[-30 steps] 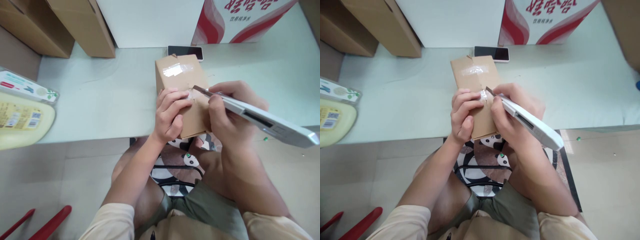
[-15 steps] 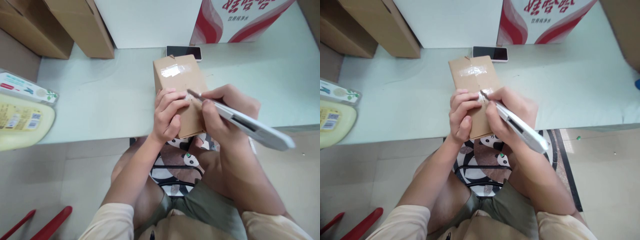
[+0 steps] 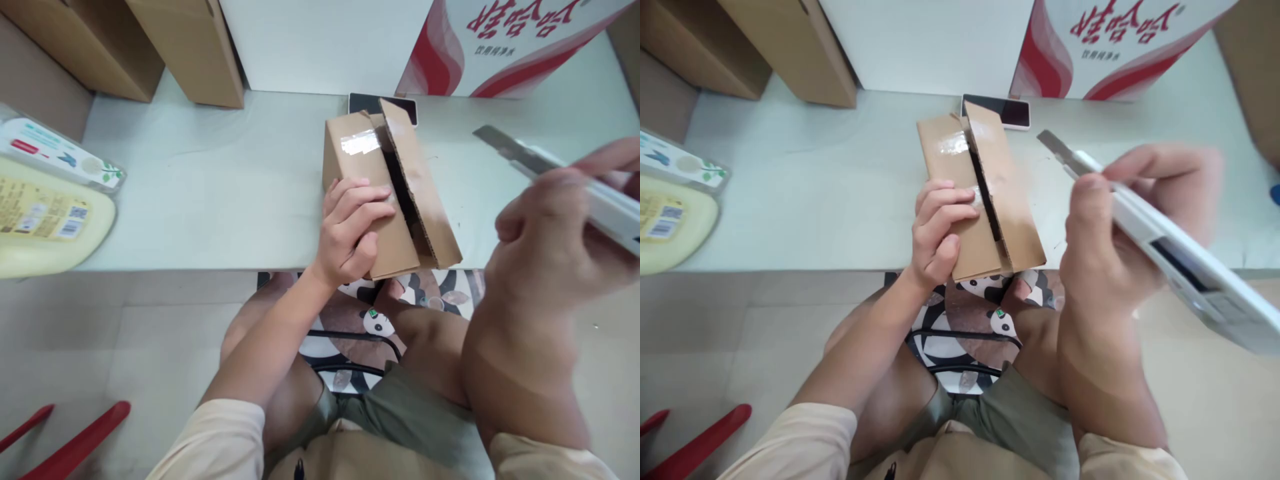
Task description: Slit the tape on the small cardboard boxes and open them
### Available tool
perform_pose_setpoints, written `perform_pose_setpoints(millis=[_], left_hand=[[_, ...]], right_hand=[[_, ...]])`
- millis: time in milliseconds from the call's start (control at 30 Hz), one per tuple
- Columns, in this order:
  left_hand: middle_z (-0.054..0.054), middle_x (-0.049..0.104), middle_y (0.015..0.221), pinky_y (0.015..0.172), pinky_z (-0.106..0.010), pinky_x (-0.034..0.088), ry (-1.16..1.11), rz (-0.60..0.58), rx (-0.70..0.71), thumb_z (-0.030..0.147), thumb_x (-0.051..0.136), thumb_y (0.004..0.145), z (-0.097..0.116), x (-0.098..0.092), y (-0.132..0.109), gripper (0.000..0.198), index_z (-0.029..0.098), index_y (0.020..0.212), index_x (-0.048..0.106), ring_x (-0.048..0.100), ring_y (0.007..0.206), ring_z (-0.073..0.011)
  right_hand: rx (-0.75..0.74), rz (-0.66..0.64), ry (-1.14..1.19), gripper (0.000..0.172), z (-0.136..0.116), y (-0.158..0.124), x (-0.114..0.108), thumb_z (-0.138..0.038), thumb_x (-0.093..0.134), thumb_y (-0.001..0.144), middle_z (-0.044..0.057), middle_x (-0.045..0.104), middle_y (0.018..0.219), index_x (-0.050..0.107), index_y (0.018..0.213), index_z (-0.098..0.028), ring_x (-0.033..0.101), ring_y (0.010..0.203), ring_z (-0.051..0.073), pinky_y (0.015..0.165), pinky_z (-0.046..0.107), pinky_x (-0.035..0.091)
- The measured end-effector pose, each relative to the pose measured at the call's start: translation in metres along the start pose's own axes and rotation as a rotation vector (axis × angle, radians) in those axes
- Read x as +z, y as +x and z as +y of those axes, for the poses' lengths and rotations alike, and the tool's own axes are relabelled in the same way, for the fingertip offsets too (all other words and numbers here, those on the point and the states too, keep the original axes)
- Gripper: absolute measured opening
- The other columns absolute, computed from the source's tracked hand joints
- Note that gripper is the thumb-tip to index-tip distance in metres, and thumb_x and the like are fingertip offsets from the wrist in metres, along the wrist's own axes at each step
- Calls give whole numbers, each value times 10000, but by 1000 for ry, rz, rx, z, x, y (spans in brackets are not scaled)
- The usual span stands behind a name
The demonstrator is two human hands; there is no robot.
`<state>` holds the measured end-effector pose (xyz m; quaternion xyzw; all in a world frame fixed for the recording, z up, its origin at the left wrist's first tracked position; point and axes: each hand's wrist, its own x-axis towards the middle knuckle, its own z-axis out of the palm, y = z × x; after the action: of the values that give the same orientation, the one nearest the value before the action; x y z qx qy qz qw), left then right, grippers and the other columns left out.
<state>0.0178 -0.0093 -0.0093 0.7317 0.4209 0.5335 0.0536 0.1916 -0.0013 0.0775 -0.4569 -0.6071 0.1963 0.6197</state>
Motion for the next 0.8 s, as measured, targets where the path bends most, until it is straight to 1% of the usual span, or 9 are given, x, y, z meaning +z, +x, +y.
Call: perform_pose_setpoints(millis=[33, 100, 167, 267, 433, 500, 633, 733, 800], left_hand=[[-88, 712, 1183, 1154, -506, 389, 2, 8, -1, 439, 263, 985, 1, 0, 0, 448, 253, 1077, 659, 561, 1229, -278], [-87, 714, 1183, 1150, -499, 399, 16, 11, -13, 438, 253, 988, 2, -1, 0, 461, 250, 1073, 666, 568, 1221, -271], [-90, 714, 1194, 1153, -508, 395, 36, -7, -29, 444, 247, 986, 1, -2, -1, 478, 251, 1080, 675, 562, 1230, -278], [-97, 719, 1184, 1139, -522, 406, 44, -17, -27, 457, 241, 986, -5, -5, -1, 497, 253, 1064, 687, 566, 1221, -292], [-65, 707, 1181, 1101, -499, 443, -121, 130, 97, 416, 355, 982, -24, -15, -1, 349, 268, 1059, 662, 592, 1167, -268], [-43, 692, 1200, 1112, -488, 440, -212, 160, 64, 429, 407, 975, -34, -20, -2, 310, 291, 1077, 665, 580, 1207, -262], [-36, 682, 1204, 1090, -428, 457, -397, 281, -324, 560, 617, 873, -56, -34, -7, 309, 268, 933, 699, 598, 1221, -275], [-70, 701, 1091, 972, -374, 520, -545, 423, -674, 643, 559, 863, -69, -43, -10, 446, 219, 871, 696, 647, 1113, -251], [-70, 707, 1017, 880, -335, 543, -607, 439, -820, 661, 602, 820, -73, -47, -10, 469, 208, 902, 692, 666, 1020, -224]], right_hand=[[-101, 41, -8, 109, 2, 2, 2, -356, 707, 800, 0, 564, 794, 692, 873, -276, 486, 535, 114, 490, 320, 310], [-208, 5, -13, 209, 7, 3, 6, -343, 733, 778, 2, 648, 767, 740, 975, -271, 573, 553, 132, 488, 311, 357], [-155, -81, 7, 282, 15, 4, 7, -379, 693, 831, 16, 720, 829, 728, 1090, -274, 664, 661, 156, 535, 295, 434], [-86, -70, -23, 252, 35, 4, 4, -369, 644, 884, 14, 730, 904, 678, 1112, -269, 689, 735, 141, 611, 275, 487], [166, -43, -118, 306, 88, -6, -2, -283, 576, 850, 46, 710, 998, 583, 1153, -240, 705, 780, 162, 637, 291, 530], [220, -102, -234, 402, 105, -13, -4, -282, 556, 849, 85, 694, 1135, 535, 1249, -254, 712, 844, 191, 692, 346, 571], [156, -380, -596, 632, 118, -20, -10, -262, 583, 782, 168, 624, 1363, 494, 1406, -218, 646, 1177, 331, 995, 542, 540], [208, -532, -782, 740, 119, -22, -12, -222, 555, 746, 214, 602, 1407, 471, 1480, -181, 568, 1286, 439, 1029, 688, 460], [248, -570, -841, 773, 121, -24, -12, -199, 546, 732, 221, 546, 1486, 465, 1501, -196, 498, 1361, 482, 1036, 759, 399]])
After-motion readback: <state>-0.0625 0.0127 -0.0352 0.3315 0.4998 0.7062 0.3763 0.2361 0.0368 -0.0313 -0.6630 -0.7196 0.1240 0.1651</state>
